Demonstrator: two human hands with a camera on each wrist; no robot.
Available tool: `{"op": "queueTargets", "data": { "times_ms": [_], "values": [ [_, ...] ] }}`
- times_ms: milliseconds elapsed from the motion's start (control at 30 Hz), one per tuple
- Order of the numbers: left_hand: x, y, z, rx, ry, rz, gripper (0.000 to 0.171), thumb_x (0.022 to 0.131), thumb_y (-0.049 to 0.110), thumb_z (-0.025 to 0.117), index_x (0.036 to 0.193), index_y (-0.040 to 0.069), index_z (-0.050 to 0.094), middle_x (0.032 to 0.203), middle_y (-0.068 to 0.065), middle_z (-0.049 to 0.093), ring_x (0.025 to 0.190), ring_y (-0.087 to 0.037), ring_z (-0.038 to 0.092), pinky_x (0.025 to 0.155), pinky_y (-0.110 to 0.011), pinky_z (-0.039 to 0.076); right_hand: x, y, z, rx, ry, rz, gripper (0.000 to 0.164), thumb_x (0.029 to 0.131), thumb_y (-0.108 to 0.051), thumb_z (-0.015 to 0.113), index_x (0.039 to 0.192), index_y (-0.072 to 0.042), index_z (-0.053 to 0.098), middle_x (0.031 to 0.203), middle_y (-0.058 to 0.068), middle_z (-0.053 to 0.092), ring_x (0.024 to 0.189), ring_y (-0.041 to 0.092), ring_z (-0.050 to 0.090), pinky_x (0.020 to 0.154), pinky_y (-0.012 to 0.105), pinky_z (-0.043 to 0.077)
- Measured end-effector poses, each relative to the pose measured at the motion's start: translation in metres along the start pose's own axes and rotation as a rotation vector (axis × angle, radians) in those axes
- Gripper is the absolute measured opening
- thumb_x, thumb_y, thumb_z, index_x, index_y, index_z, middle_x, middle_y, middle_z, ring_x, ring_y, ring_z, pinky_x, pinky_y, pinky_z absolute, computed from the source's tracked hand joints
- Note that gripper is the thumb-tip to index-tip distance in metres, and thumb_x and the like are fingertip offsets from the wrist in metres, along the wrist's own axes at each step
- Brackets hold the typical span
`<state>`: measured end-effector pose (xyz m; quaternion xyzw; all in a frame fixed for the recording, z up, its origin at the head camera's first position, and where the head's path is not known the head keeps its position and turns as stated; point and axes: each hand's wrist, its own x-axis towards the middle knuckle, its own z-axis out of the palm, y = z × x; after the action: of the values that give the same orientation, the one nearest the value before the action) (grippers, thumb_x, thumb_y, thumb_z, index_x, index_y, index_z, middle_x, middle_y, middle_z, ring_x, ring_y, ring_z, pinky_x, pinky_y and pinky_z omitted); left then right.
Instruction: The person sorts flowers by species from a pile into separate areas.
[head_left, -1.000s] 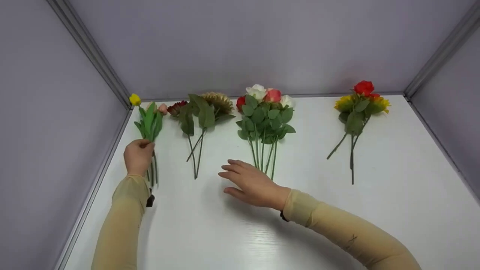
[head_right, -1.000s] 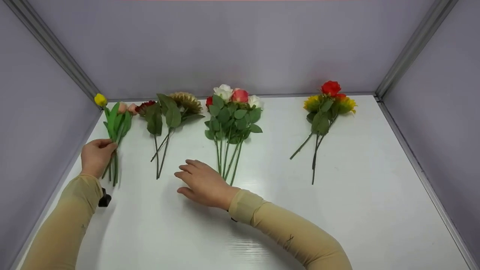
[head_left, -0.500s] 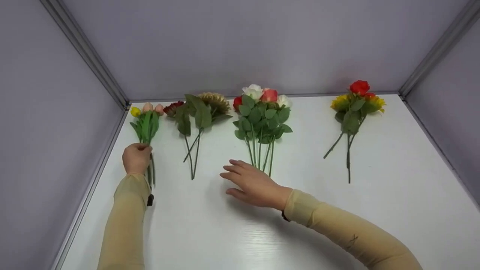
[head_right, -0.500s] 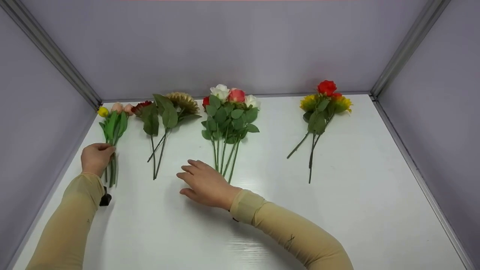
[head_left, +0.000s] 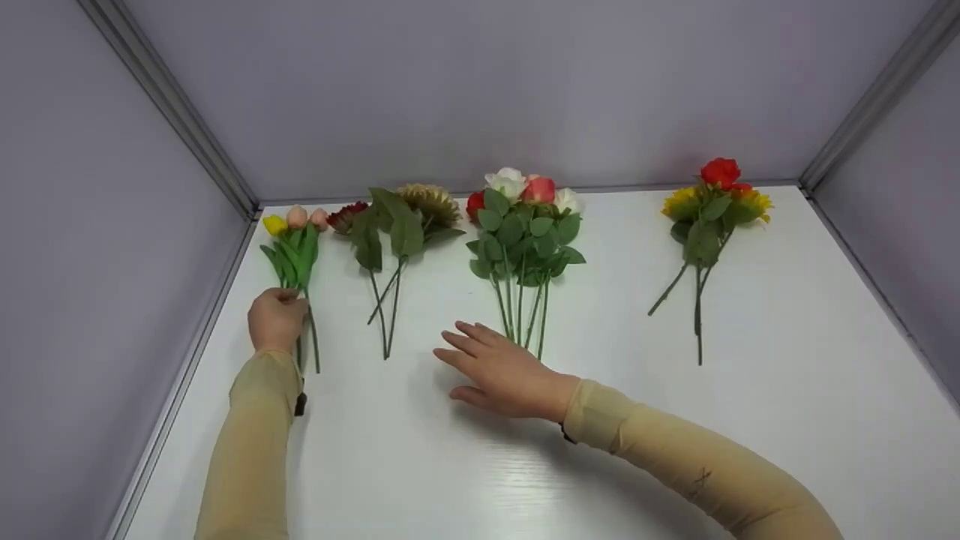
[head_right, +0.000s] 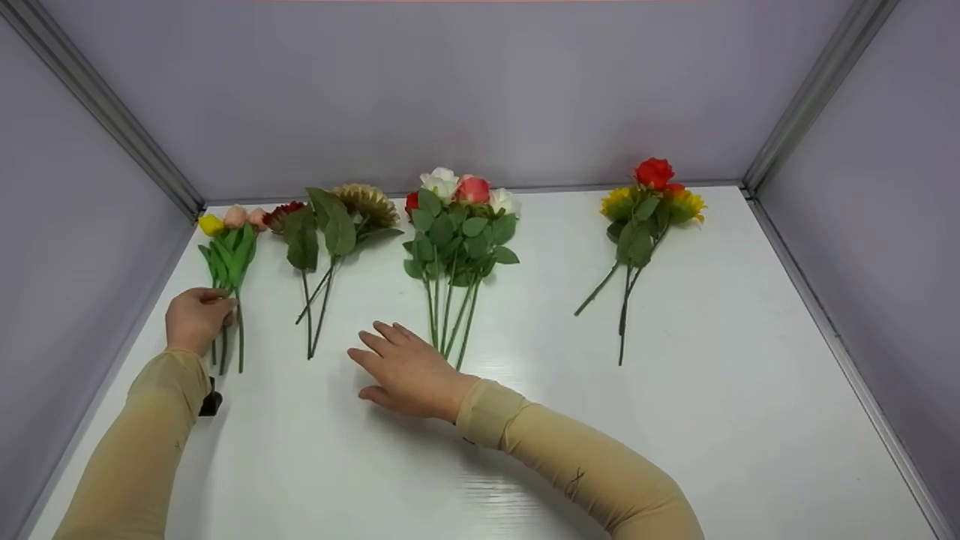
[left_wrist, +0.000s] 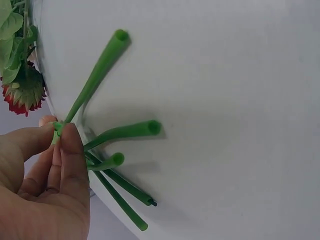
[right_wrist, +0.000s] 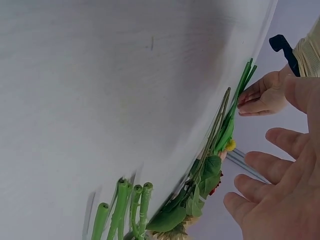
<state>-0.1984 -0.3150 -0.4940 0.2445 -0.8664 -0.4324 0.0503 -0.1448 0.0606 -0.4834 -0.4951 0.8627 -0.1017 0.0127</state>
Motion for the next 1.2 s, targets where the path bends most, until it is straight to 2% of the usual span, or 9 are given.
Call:
{"op": "queueTargets", "data": {
  "times_ms": [100, 200, 333, 433, 600, 767, 967, 1100, 1200],
  "values": [
    [0.001, 0.003, 0.0, -0.003, 0.02, 0.043, 0.038, 0.103, 0.013, 0.056, 0.136, -0.007, 0.059, 0.127, -0.026, 0.063, 0.112, -0.035, 0.061, 0.09, -0.043, 0.053, -0.003, 0.004, 0.0, 0.001, 0.001, 0.011, 0.062, 0.106, -0.045, 0.054, 0.157, -0.013, 0.041, 0.163, 0.014, 0.035, 0.153, 0.034, 0.024, 0.124, 0.044, 0.018],
    [0.0, 0.009, 0.003, 0.036, 0.06, 0.143, 0.039, 0.103, 0.015, 0.058, 0.136, -0.007, 0.06, 0.13, -0.026, 0.059, 0.119, -0.038, 0.057, 0.098, -0.048, 0.049, -0.007, 0.012, -0.002, 0.01, -0.001, 0.041, 0.062, 0.106, -0.045, 0.054, 0.157, -0.013, 0.042, 0.162, 0.013, 0.036, 0.153, 0.034, 0.024, 0.124, 0.045, 0.018],
    [-0.004, 0.019, 0.017, 0.136, 0.102, 0.332, 0.039, 0.103, 0.017, 0.06, 0.136, -0.003, 0.061, 0.137, -0.026, 0.052, 0.129, -0.042, 0.049, 0.107, -0.054, 0.041, -0.015, 0.03, -0.007, 0.047, 0.029, 0.119, 0.058, 0.105, -0.044, 0.057, 0.154, -0.014, 0.047, 0.159, 0.013, 0.041, 0.151, 0.035, 0.028, 0.123, 0.048, 0.022],
    [-0.012, 0.03, 0.031, 0.208, 0.088, 0.496, 0.041, 0.103, 0.018, 0.062, 0.141, 0.002, 0.059, 0.145, -0.023, 0.048, 0.134, -0.042, 0.044, 0.11, -0.056, 0.038, -0.025, 0.049, -0.012, 0.09, 0.076, 0.204, 0.054, 0.105, -0.042, 0.058, 0.149, -0.012, 0.053, 0.153, 0.012, 0.049, 0.146, 0.036, 0.036, 0.12, 0.051, 0.028],
    [-0.035, 0.052, 0.059, 0.335, -0.02, 0.768, 0.052, 0.102, 0.022, 0.066, 0.15, 0.007, 0.052, 0.153, -0.018, 0.043, 0.142, -0.038, 0.037, 0.116, -0.055, 0.03, -0.048, 0.091, -0.023, 0.161, 0.162, 0.367, 0.047, 0.104, -0.036, 0.061, 0.141, -0.006, 0.061, 0.141, 0.014, 0.059, 0.134, 0.037, 0.049, 0.112, 0.055, 0.038],
    [-0.063, 0.075, 0.088, 0.468, -0.138, 0.98, 0.061, 0.102, 0.03, 0.065, 0.156, 0.011, 0.045, 0.159, -0.016, 0.037, 0.148, -0.036, 0.031, 0.123, -0.052, 0.018, -0.076, 0.135, -0.034, 0.212, 0.22, 0.574, 0.042, 0.104, -0.032, 0.061, 0.135, -0.003, 0.065, 0.135, 0.018, 0.062, 0.128, 0.041, 0.052, 0.109, 0.056, 0.04],
    [-0.107, 0.105, 0.117, 0.59, -0.309, 1.156, 0.069, 0.103, 0.044, 0.061, 0.161, 0.017, 0.034, 0.166, -0.012, 0.028, 0.152, -0.034, 0.023, 0.125, -0.051, 0.009, -0.114, 0.18, -0.045, 0.231, 0.251, 0.748, 0.037, 0.105, -0.024, 0.059, 0.128, 0.003, 0.068, 0.128, 0.026, 0.064, 0.119, 0.045, 0.057, 0.102, 0.059, 0.045],
    [-0.141, 0.124, 0.135, 0.653, -0.424, 1.269, 0.073, 0.102, 0.049, 0.059, 0.163, 0.02, 0.03, 0.167, -0.009, 0.026, 0.153, -0.031, 0.022, 0.125, -0.049, 0.007, -0.138, 0.199, -0.054, 0.249, 0.258, 0.843, 0.032, 0.105, -0.018, 0.055, 0.123, 0.005, 0.069, 0.122, 0.025, 0.068, 0.111, 0.043, 0.062, 0.095, 0.059, 0.049],
    [-0.165, 0.134, 0.148, 0.706, -0.484, 1.344, 0.074, 0.102, 0.052, 0.057, 0.163, 0.022, 0.029, 0.167, -0.008, 0.026, 0.154, -0.029, 0.022, 0.125, -0.048, 0.007, -0.149, 0.211, -0.058, 0.27, 0.275, 0.91, 0.03, 0.105, -0.014, 0.052, 0.121, 0.006, 0.069, 0.119, 0.026, 0.068, 0.106, 0.042, 0.064, 0.092, 0.059, 0.049]
  ]
}}
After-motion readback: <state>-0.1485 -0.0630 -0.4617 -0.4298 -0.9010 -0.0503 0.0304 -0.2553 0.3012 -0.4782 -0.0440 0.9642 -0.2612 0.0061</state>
